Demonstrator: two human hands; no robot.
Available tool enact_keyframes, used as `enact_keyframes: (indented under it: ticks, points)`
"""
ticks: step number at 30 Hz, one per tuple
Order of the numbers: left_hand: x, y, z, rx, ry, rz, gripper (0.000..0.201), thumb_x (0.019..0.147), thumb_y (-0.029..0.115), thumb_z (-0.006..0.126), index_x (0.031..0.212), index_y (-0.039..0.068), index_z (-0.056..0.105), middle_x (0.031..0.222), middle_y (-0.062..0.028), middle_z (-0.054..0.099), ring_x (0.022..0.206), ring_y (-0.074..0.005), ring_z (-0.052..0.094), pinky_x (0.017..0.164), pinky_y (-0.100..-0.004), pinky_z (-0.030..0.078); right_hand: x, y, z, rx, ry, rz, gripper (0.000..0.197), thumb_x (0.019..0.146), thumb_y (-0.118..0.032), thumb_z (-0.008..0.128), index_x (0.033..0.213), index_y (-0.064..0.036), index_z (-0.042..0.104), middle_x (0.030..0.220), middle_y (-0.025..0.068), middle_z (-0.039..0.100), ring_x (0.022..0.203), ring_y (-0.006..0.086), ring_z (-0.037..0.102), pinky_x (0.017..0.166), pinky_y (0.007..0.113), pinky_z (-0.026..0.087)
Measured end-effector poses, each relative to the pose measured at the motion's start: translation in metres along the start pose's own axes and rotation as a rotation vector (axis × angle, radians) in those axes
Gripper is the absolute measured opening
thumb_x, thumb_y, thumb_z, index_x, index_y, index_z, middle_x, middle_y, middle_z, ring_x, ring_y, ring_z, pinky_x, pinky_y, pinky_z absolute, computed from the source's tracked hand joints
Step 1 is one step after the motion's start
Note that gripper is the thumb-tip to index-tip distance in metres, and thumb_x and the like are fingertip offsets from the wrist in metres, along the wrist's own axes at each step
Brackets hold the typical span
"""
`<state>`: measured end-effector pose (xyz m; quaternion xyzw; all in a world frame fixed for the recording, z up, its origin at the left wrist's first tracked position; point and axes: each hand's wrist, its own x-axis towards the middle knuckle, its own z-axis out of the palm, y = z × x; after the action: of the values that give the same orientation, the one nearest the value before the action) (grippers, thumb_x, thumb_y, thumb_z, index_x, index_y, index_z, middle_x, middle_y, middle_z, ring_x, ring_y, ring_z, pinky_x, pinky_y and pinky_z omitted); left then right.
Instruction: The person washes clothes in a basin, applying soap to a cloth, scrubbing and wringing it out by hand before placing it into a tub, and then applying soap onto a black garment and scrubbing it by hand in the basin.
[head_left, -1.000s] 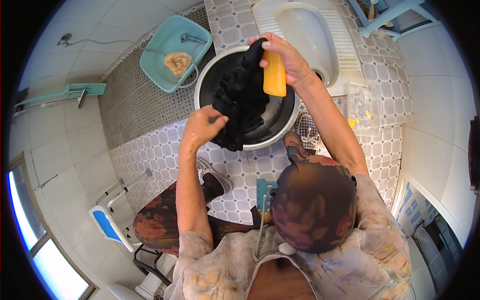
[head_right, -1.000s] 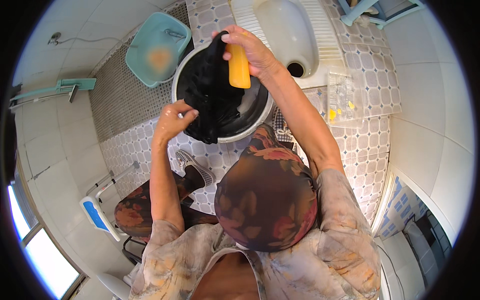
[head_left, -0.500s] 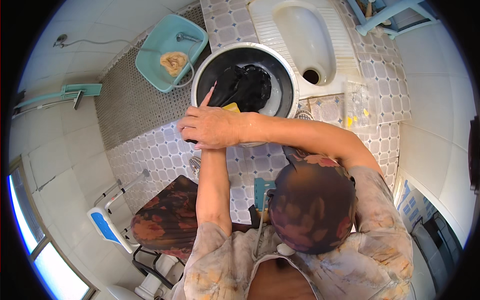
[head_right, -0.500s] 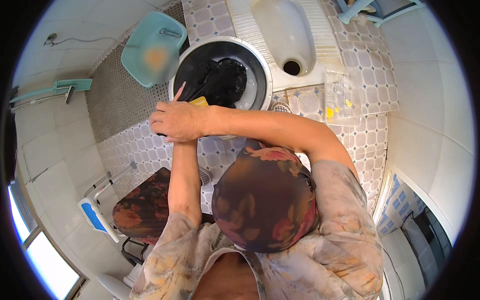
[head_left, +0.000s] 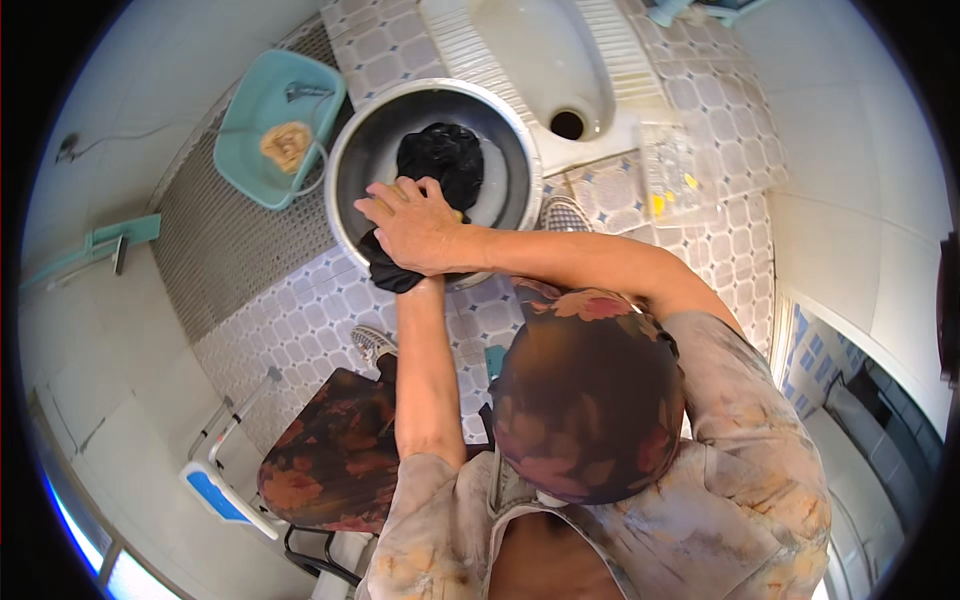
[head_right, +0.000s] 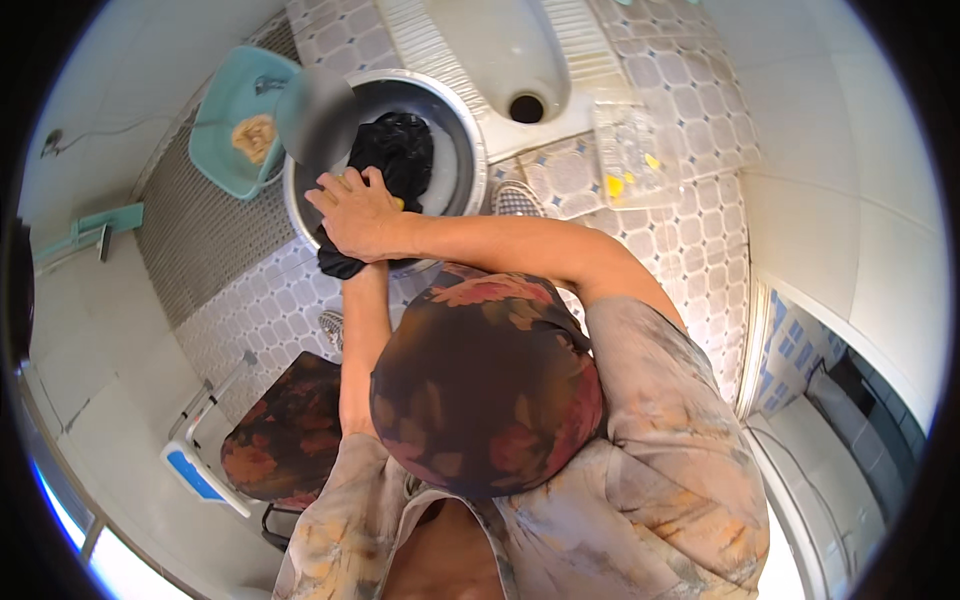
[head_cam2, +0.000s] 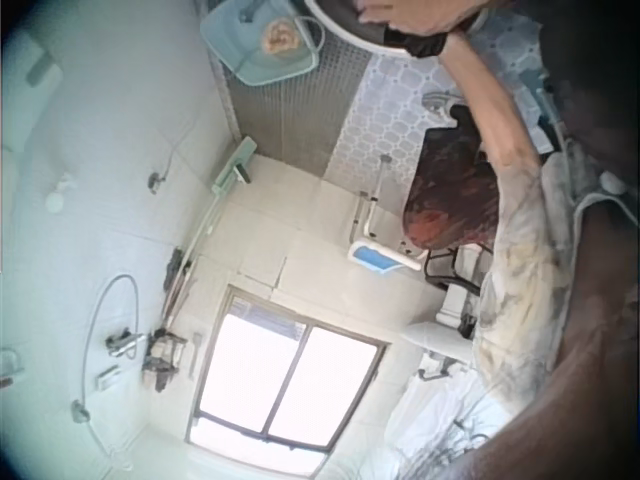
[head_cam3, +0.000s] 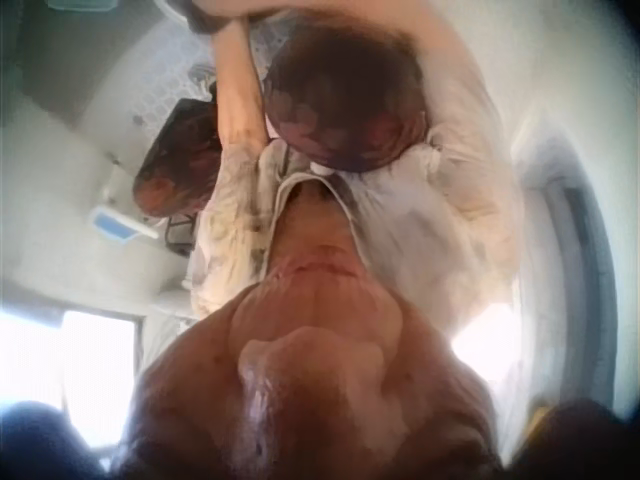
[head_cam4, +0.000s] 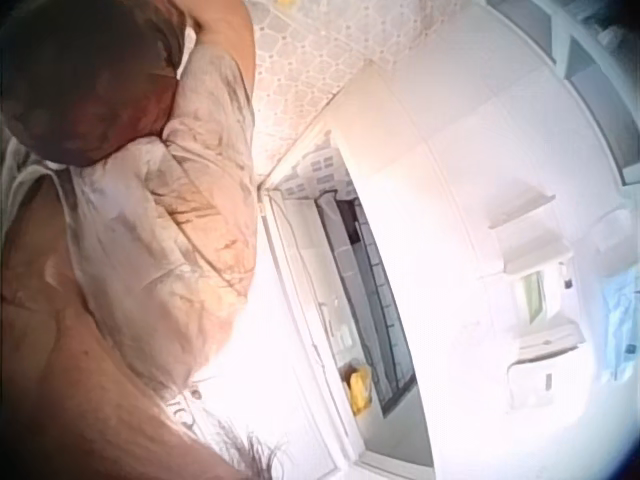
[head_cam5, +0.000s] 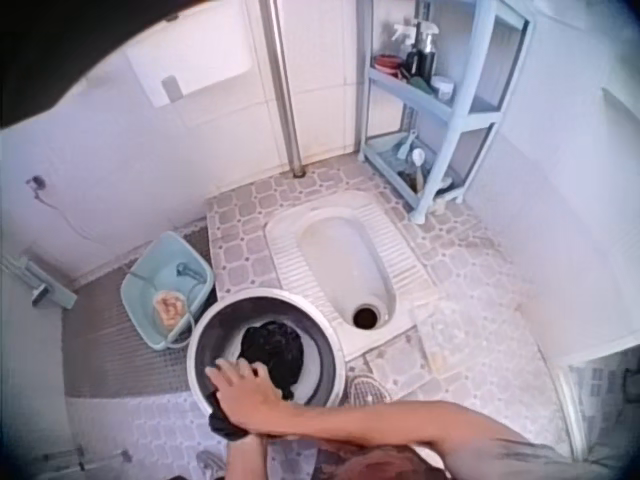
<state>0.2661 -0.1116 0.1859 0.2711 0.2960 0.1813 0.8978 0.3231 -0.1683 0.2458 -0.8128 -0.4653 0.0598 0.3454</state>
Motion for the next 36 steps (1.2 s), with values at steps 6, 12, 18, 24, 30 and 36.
enact_keyframes:
  ticks: [6, 12, 18, 24, 30, 36]
  points:
    - [0.009, 0.008, -0.002, -0.024, 0.011, 0.030, 0.040, 0.101, 0.029, 0.047, 0.134, 0.006, 0.053, 0.118, -0.0098, 0.063, 0.108, -0.0224, 0.062, 0.097, -0.0398, 0.050, 0.024, 0.061, 0.012, 0.038, -0.136, 0.281, 0.045, 0.088, -0.026, 0.057, 0.129, -0.0074, 0.055, 0.132, 0.0154, 0.053, 0.118, 0.0368, 0.051, 0.091, 0.052, 0.045]
    - [-0.018, 0.079, 0.069, 0.553, 0.039, 0.400, 0.044, 0.093, -0.002, 0.057, 0.137, 0.000, 0.051, 0.122, -0.0138, 0.063, 0.107, -0.0199, 0.063, 0.096, -0.0354, 0.052, 0.015, 0.128, 0.001, 1.169, -0.057, 0.439, 0.050, 0.089, -0.024, 0.063, 0.132, -0.0001, 0.052, 0.118, 0.0120, 0.060, 0.107, 0.0181, 0.056, 0.095, 0.030, 0.043]
    - [-0.022, 0.125, 0.081, 0.371, -0.024, 0.500, 0.043, 0.096, 0.002, 0.055, 0.138, 0.002, 0.047, 0.128, -0.0142, 0.059, 0.114, -0.0252, 0.060, 0.096, -0.0451, 0.051, 0.020, 0.102, -0.047, 0.916, -0.324, 0.338, 0.059, 0.081, -0.012, 0.064, 0.137, -0.0041, 0.049, 0.123, 0.0117, 0.059, 0.113, 0.0208, 0.056, 0.096, 0.029, 0.042]
    - [-0.010, 0.137, 0.078, 0.287, 0.024, 0.564, 0.041, 0.093, -0.003, 0.057, 0.134, 0.002, 0.052, 0.124, -0.0116, 0.061, 0.111, -0.0230, 0.061, 0.093, -0.0429, 0.053, 0.008, 0.108, -0.081, 0.454, -0.412, 0.381, 0.054, 0.074, -0.009, 0.059, 0.127, -0.0066, 0.057, 0.113, 0.0128, 0.065, 0.104, 0.0266, 0.062, 0.089, 0.034, 0.047]
    - [-0.001, 0.118, 0.016, 1.519, 0.150, 0.545, 0.040, 0.084, 0.013, 0.073, 0.121, 0.000, 0.063, 0.124, -0.0172, 0.060, 0.106, -0.0270, 0.063, 0.094, -0.0360, 0.050, 0.005, 0.112, -0.093, 1.119, -0.357, 0.685, 0.029, 0.072, -0.005, 0.059, 0.101, -0.0096, 0.061, 0.079, -0.0032, 0.053, 0.069, 0.0064, 0.049, 0.055, 0.024, 0.040]
    - [-0.023, 0.051, 0.055, 1.663, 0.041, 0.315, 0.036, 0.079, 0.030, 0.078, 0.101, 0.002, 0.071, 0.086, -0.0134, 0.070, 0.076, -0.0244, 0.068, 0.073, -0.0342, 0.053, 0.011, 0.107, -0.115, 1.284, -0.328, 0.647, 0.023, 0.071, -0.006, 0.057, 0.094, -0.0127, 0.059, 0.078, -0.0051, 0.054, 0.066, 0.0054, 0.051, 0.054, 0.022, 0.041]
